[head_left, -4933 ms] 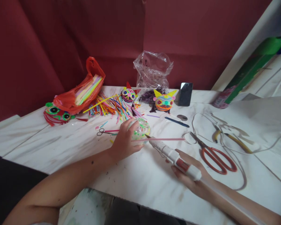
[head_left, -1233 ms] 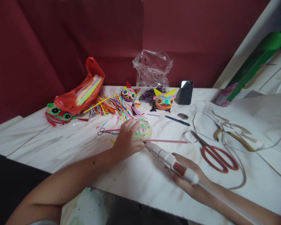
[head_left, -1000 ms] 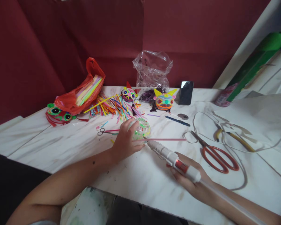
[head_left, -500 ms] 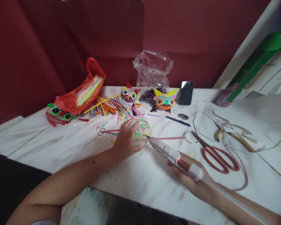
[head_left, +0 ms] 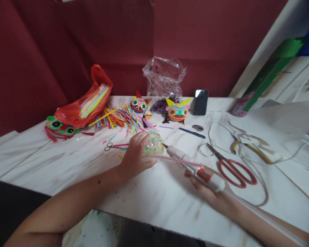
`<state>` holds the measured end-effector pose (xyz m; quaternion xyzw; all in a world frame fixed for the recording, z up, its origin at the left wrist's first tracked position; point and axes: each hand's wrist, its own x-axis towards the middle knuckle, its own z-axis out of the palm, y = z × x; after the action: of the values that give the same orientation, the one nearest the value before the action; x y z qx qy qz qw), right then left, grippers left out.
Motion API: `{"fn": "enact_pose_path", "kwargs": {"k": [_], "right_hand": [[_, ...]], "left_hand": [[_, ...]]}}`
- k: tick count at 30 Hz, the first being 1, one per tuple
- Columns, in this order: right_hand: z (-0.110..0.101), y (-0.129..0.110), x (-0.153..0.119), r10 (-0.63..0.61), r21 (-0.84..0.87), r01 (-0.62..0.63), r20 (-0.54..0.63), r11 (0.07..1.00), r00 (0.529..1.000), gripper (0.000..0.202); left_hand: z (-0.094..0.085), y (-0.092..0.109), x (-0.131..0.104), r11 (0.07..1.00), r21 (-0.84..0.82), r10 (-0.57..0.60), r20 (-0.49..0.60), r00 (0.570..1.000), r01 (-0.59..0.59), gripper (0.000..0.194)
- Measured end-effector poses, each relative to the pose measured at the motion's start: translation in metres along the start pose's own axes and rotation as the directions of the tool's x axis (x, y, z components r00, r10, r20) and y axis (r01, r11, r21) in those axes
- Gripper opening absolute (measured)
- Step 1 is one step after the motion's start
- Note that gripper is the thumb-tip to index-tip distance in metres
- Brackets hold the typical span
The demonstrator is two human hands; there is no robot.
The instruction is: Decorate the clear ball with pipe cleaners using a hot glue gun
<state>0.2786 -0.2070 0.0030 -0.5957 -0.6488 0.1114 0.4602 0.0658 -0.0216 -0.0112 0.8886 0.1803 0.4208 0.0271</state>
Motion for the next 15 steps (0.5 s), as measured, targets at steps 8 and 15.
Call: {"fn": "enact_pose_path", "kwargs": {"k": [8,15], "right_hand": [[-0.062,0.044,0.05,0.199,-0.743,-0.161,-0.038,0.649,0.979,0.005],[-0.079,0.107,0.051,0.336,-0.858,-0.191,-0.022,0.477,0.941,0.011]], "left_hand": [[-0.002,-0.011,0.004,0.997,-0.036,-0.074,-0.001,0.997,0.074,0.086],[0.002,-0.008,0.003,0.983,-0.128,-0.128,0.036,0.991,0.131,0.089]]}}
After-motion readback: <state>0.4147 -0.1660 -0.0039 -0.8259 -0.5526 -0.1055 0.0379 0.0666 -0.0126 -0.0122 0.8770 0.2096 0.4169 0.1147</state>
